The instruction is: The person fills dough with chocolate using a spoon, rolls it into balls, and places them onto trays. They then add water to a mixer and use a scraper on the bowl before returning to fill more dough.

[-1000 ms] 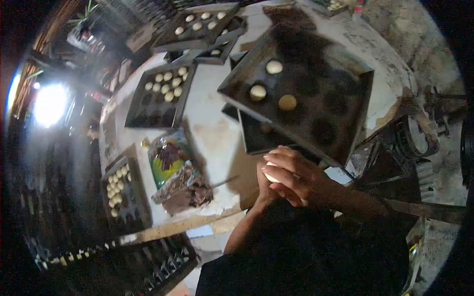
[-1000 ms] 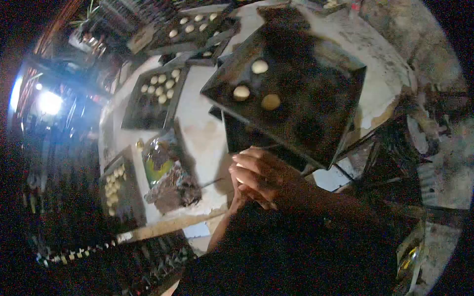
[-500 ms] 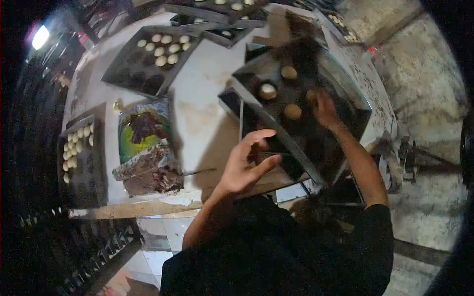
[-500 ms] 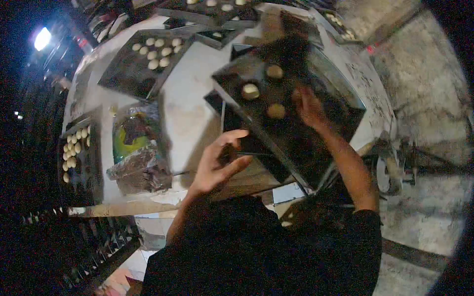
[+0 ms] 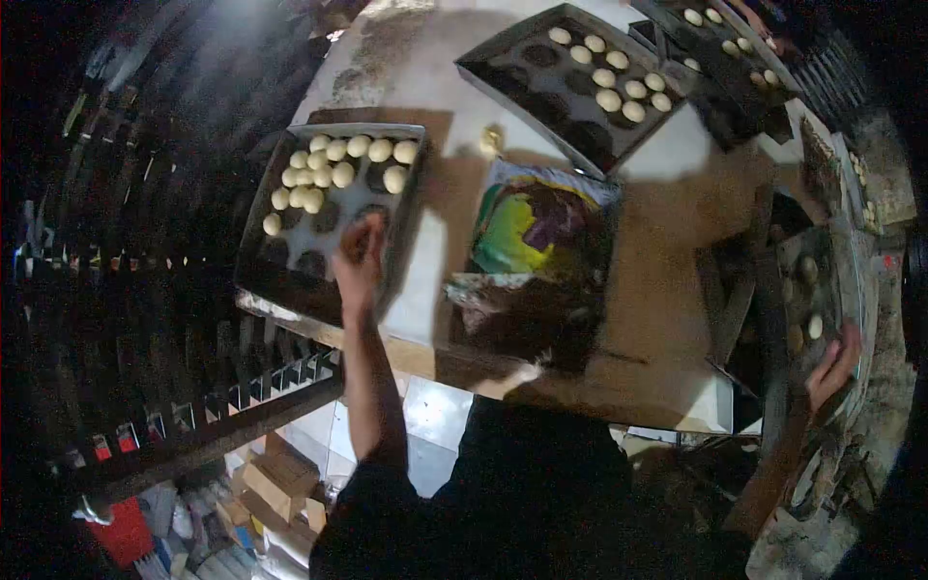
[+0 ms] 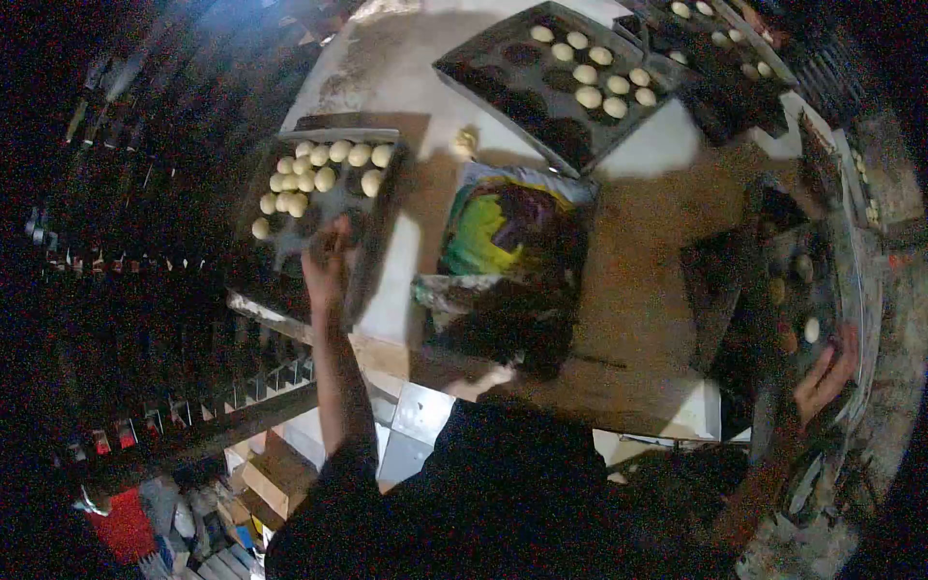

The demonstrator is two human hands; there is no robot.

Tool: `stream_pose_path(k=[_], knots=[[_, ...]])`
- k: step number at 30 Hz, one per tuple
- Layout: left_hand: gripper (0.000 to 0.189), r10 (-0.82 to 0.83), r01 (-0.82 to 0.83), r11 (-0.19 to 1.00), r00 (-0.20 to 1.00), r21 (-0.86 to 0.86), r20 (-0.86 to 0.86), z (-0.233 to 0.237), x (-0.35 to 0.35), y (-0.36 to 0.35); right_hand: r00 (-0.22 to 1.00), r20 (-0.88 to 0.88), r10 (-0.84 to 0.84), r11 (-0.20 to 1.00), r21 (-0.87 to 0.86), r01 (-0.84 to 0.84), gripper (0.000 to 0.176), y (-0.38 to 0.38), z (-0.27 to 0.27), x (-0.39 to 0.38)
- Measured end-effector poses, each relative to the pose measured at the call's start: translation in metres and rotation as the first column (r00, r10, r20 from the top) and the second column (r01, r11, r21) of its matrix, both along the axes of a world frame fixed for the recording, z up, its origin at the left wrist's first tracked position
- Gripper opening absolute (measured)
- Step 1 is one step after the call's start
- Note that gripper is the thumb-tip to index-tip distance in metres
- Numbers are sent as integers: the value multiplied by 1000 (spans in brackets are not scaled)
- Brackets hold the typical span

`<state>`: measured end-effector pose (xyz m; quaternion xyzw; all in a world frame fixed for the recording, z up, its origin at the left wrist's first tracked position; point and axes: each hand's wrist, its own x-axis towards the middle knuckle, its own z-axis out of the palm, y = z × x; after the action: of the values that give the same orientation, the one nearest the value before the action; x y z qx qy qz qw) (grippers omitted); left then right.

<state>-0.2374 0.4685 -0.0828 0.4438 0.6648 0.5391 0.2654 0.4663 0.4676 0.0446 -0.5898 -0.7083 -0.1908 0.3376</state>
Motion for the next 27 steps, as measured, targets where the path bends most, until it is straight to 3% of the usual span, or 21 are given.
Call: stream_pose_path(k=[1,2,4,5,6,7,9,11,13,14,15,16,17,18,19,20,21,23,24,25,27], knots=[[28,-40,45,993,998,-106,48,-12,-39,25,999,-26,36,999,-36,-37,43,1,-6,-28],[34,-128,44,953,955,-299,-268,-31,-66,58,996,-57,63,995,-74,-67,40,-4,-18,-53],[40,-266,-19,903,758,-428,-596,-90,-98,108,992,-66,103,981,-160,-113,35,-17,-17,-121],[40,-250,-21,926,713,-376,-655,-126,-103,131,991,-38,131,970,-202,-136,33,-17,-9,-155],[40,-221,-20,949,672,-316,-707,-145,-103,150,985,-123,122,955,-256,-151,31,-22,-14,-168],[37,-111,18,991,642,-129,-759,-136,-93,155,972,-201,120,937,-302,-178,29,-21,-19,-180],[27,134,-98,991,782,92,-609,-93,-59,133,970,-132,203,912,-335,-236,28,-14,-11,-204],[18,246,-175,952,927,252,-284,-28,-4,100,926,-307,219,858,-392,-333,27,-9,-9,-225],[9,104,-74,923,993,379,-59,5,54,69,863,-437,254,796,-412,-443,27,-2,-12,-247],[17,-63,41,940,997,339,55,25,94,47,620,-775,119,665,-402,-629,39,6,-43,-251],[27,-204,145,944,963,296,178,44,133,24,285,-953,-102,535,-294,-792,52,13,-75,-255],[37,-273,267,954,962,135,26,51,160,4,305,-944,-124,444,-327,-834,37,10,-85,-264],[44,-414,402,872,910,278,-18,79,185,-15,301,-949,-94,407,-312,-859,29,6,-81,-278],[59,-625,599,774,774,208,98,85,201,-28,294,-953,-65,367,-297,-881,22,1,-76,-291],[74,-671,649,737,736,188,87,100,210,-40,259,-966,7,380,-237,-894,23,-8,-48,-305],[76,-534,540,806,840,242,-97,110,216,-51,220,-972,78,388,-174,-905,26,-16,-23,-314],[79,-360,432,847,895,309,-265,116,219,-63,303,-908,291,425,-161,-891,32,-22,-6,-315],[73,-486,502,829,865,248,-126,113,219,-81,440,-642,628,501,-99,-860,43,-36,14,-313],[60,-526,494,823,849,281,46,117,227,-90,363,-596,716,394,-83,-915,50,-42,14,-312],[50,-352,297,921,912,253,212,114,242,-97,319,-586,745,338,-79,-938,53,-48,19,-308],[40,-76,56,982,991,178,106,134,262,-116,335,-545,768,363,-59,-930,40,-52,32,-299]])
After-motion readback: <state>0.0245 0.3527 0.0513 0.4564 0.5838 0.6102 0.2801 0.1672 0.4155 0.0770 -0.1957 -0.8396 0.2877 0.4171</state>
